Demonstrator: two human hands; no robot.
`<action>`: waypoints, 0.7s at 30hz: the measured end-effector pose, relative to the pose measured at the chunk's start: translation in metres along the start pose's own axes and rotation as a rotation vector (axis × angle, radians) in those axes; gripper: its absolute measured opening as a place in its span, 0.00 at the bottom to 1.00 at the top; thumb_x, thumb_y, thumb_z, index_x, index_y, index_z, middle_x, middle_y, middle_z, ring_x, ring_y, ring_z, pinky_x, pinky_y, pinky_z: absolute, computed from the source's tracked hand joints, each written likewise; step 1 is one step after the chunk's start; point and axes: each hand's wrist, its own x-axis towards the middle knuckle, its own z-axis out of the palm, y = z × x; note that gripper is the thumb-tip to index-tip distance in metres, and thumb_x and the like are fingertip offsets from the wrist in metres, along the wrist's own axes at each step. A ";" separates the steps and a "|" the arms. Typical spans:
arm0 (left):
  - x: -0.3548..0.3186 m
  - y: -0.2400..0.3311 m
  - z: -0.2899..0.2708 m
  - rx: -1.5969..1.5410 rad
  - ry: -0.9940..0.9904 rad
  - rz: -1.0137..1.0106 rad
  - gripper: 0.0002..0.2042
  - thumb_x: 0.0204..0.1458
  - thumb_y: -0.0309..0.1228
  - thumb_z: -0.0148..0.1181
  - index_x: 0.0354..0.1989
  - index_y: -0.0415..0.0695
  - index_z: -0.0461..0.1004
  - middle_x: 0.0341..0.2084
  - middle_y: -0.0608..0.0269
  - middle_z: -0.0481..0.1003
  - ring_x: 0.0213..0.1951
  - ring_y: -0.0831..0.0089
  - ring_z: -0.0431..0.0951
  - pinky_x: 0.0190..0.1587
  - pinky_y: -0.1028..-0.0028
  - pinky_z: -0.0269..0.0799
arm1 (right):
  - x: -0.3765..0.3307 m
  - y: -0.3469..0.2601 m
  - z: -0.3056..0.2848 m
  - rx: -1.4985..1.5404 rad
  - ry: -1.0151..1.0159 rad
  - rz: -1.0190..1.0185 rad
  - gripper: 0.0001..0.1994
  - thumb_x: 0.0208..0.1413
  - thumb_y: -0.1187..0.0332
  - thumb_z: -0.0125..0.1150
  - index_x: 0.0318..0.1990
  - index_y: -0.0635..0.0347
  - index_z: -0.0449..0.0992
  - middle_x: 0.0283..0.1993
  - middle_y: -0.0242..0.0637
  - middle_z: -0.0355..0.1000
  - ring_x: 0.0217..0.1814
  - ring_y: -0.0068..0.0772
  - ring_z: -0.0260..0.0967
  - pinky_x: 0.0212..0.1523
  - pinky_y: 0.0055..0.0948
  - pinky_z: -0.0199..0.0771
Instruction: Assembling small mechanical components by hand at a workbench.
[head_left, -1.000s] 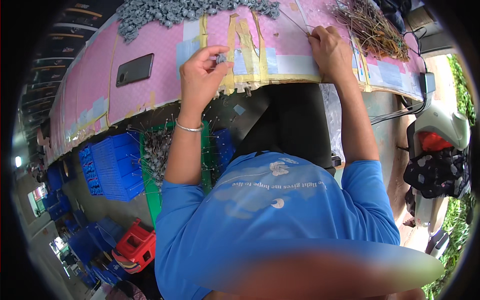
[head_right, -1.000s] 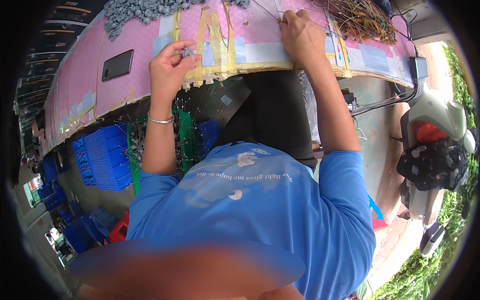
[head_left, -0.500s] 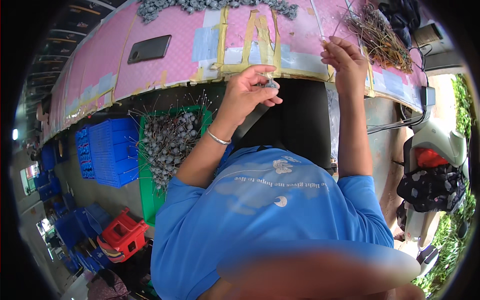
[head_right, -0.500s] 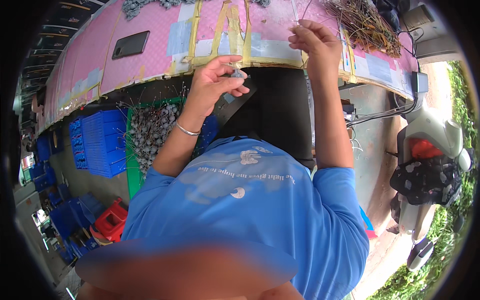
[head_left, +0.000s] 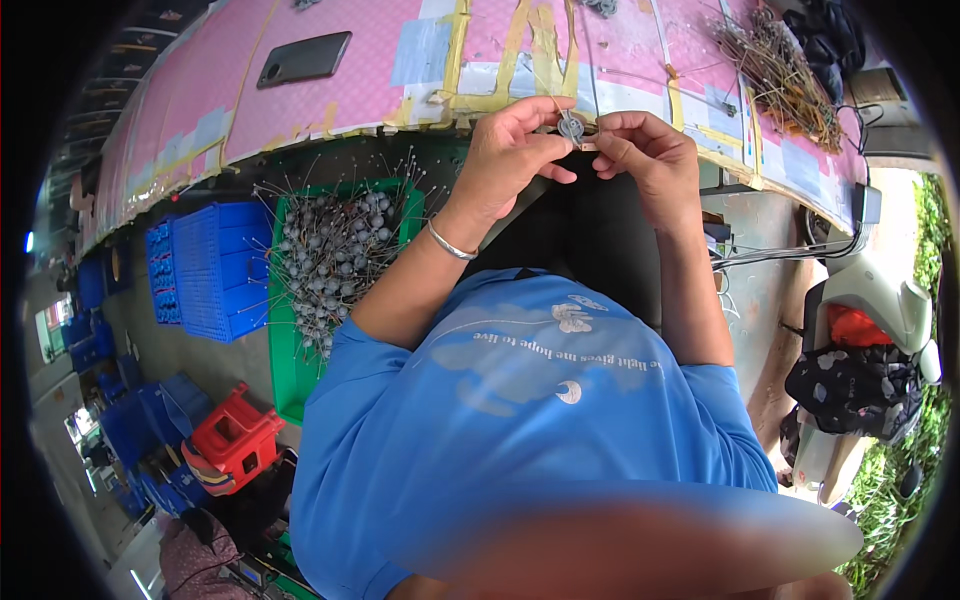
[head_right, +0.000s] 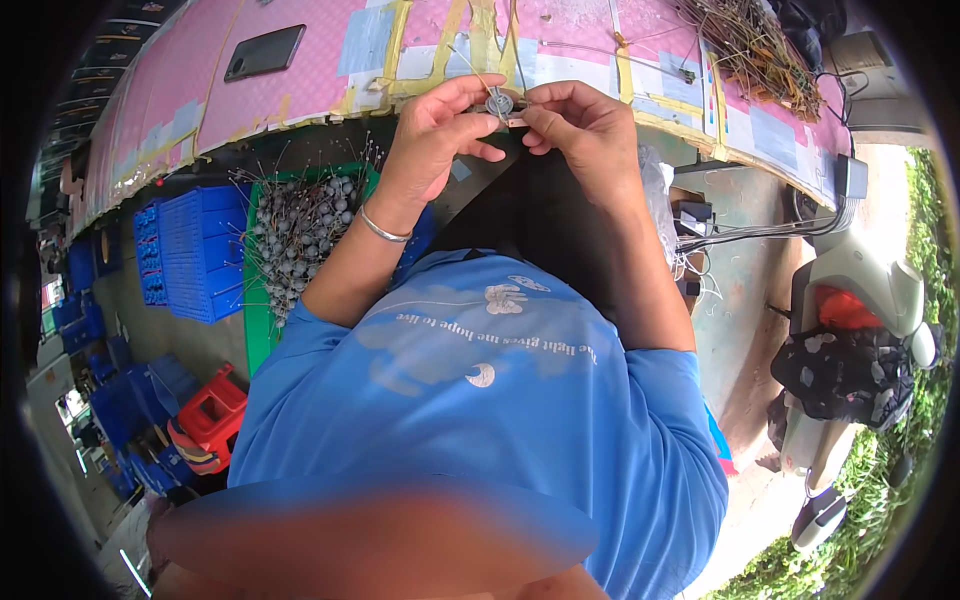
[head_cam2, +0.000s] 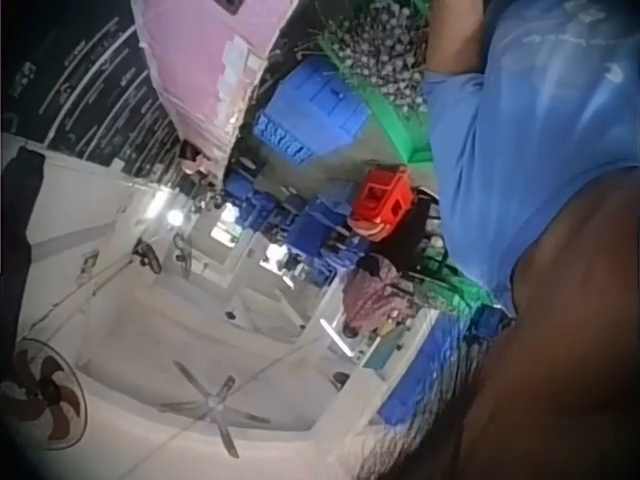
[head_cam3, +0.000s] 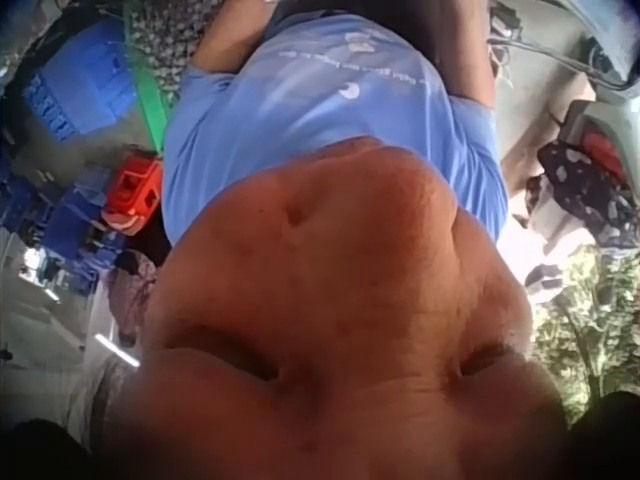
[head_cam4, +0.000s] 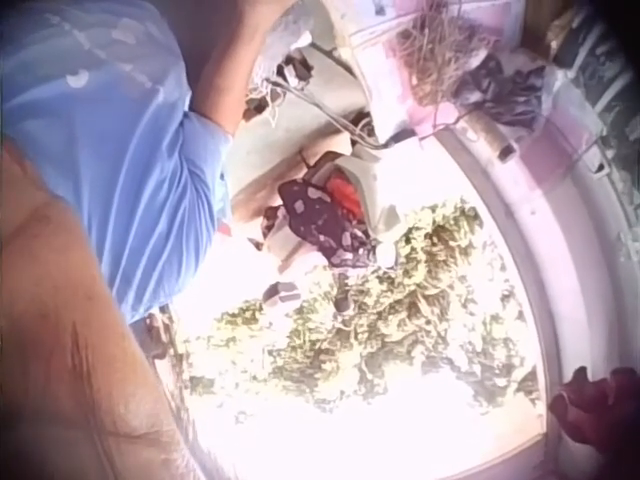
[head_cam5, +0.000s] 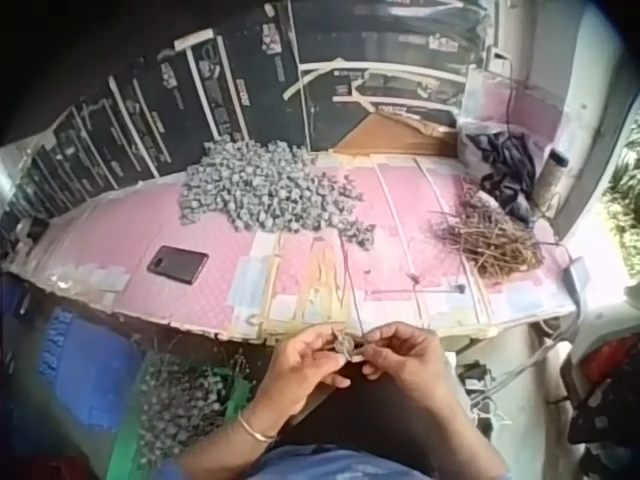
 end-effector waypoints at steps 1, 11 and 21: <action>0.001 0.000 0.000 0.017 0.022 0.009 0.19 0.52 0.19 0.56 0.54 0.29 0.69 0.41 0.55 0.76 0.38 0.71 0.81 0.32 0.74 0.83 | -0.001 0.000 0.000 0.005 -0.008 0.010 0.08 0.56 0.77 0.63 0.43 0.68 0.77 0.34 0.38 0.79 0.30 0.22 0.75 0.31 0.21 0.77; 0.001 0.004 -0.007 -0.142 0.145 0.010 0.13 0.57 0.22 0.51 0.47 0.26 0.73 0.35 0.45 0.79 0.30 0.59 0.84 0.30 0.72 0.84 | -0.025 0.023 0.013 0.092 -0.004 -0.089 0.06 0.56 0.80 0.62 0.40 0.68 0.77 0.38 0.38 0.76 0.36 0.25 0.75 0.38 0.24 0.77; -0.020 0.013 0.013 0.044 -0.128 -0.077 0.12 0.54 0.24 0.56 0.43 0.30 0.75 0.31 0.52 0.79 0.24 0.67 0.82 0.25 0.75 0.81 | -0.007 0.006 0.015 0.175 -0.185 -0.149 0.09 0.65 0.72 0.51 0.44 0.66 0.77 0.50 0.45 0.75 0.53 0.35 0.72 0.54 0.35 0.71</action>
